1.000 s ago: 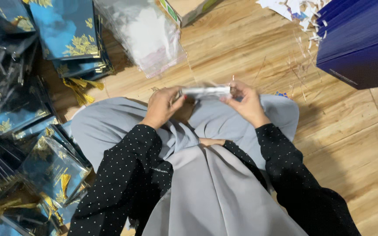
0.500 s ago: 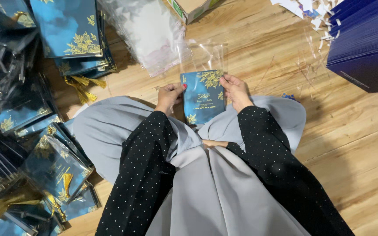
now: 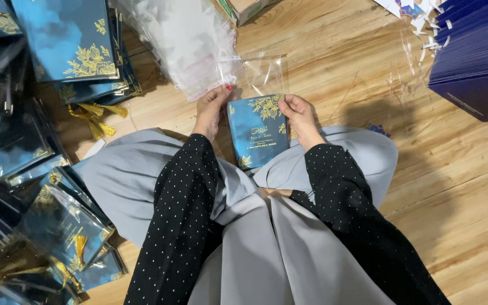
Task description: The person sits on the floor and repeatedly places blue books with gold designs into clear plastic bags. They seal each bag and set it aside, handling the books and bags by hand.
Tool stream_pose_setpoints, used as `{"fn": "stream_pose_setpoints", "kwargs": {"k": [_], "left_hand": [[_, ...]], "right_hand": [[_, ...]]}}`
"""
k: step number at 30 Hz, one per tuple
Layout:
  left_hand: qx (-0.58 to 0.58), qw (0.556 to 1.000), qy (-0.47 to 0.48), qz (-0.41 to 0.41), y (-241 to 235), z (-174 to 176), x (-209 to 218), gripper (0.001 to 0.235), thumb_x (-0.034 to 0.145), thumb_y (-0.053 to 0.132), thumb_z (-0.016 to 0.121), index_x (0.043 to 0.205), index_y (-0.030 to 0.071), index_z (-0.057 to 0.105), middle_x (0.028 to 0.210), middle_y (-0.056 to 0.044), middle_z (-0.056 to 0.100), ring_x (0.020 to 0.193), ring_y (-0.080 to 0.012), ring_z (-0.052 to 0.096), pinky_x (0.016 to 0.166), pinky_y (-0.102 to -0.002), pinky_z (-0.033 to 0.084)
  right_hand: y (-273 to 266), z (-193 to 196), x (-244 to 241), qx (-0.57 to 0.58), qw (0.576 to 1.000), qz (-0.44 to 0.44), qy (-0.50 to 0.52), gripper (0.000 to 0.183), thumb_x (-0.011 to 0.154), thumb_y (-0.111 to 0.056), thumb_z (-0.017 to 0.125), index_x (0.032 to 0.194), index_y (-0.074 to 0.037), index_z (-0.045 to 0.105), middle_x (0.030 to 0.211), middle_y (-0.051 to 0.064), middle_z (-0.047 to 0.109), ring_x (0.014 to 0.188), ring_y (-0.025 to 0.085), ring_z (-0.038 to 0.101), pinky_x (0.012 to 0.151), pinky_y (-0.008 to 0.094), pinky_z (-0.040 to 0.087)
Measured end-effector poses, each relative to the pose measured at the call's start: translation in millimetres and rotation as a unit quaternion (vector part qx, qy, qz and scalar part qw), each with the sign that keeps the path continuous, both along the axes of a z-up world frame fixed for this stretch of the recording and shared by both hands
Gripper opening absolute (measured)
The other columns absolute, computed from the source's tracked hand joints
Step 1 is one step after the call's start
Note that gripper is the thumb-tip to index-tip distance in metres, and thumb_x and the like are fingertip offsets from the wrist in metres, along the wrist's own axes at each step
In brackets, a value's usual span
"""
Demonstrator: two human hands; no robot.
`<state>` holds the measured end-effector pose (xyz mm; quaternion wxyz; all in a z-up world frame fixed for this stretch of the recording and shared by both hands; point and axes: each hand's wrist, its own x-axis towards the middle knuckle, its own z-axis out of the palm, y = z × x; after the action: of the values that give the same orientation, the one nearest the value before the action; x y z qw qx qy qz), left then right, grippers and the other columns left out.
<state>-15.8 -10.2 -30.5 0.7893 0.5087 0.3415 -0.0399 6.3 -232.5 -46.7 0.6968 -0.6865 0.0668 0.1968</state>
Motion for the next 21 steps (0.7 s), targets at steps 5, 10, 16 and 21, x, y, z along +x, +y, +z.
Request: {"fn": "stream_pose_setpoints", "kwargs": {"k": [5,10,16,21], "left_hand": [[-0.025,0.999,-0.021,0.028,-1,-47,18,0.017,0.077,0.018,0.069,0.091,0.007,0.065,0.083,-0.011,0.068,0.074,-0.0176,0.068,0.064,-0.024,0.056],[-0.05,0.997,-0.026,0.047,6,-17,29,0.022,0.078,0.015,0.068,0.096,0.003,0.062,0.082,-0.013,0.067,0.071,-0.0177,0.068,0.063,-0.024,0.058],[-0.042,0.997,-0.046,0.053,10,-26,46,0.022,0.078,0.012,0.068,0.096,0.001,0.063,0.08,-0.015,0.067,0.068,-0.0182,0.068,0.06,-0.024,0.059],[-0.053,0.993,-0.059,0.086,8,-27,49,0.018,0.078,0.01,0.066,0.094,0.001,0.063,0.079,-0.015,0.067,0.067,-0.0183,0.068,0.059,-0.023,0.059]], "right_hand": [[-7,-27,6,-0.096,0.995,0.0,-0.039,0.015,0.089,-0.012,0.058,0.103,-0.005,0.059,0.092,0.009,0.065,0.086,0.017,0.061,0.077,0.029,0.049],[-5,-23,3,-0.111,0.992,0.0,-0.061,0.019,0.088,-0.011,0.06,0.104,-0.003,0.057,0.092,0.008,0.064,0.087,0.014,0.057,0.08,0.028,0.047],[14,46,-2,-0.324,0.934,0.037,-0.146,0.028,0.082,-0.011,0.065,0.108,-0.005,0.057,0.093,0.013,0.063,0.076,0.019,0.061,0.069,0.033,0.049],[54,79,18,-0.369,0.888,0.025,-0.273,0.025,0.083,-0.002,0.061,0.108,-0.003,0.056,0.096,0.009,0.053,0.084,0.022,0.058,0.073,0.03,0.048]]}}
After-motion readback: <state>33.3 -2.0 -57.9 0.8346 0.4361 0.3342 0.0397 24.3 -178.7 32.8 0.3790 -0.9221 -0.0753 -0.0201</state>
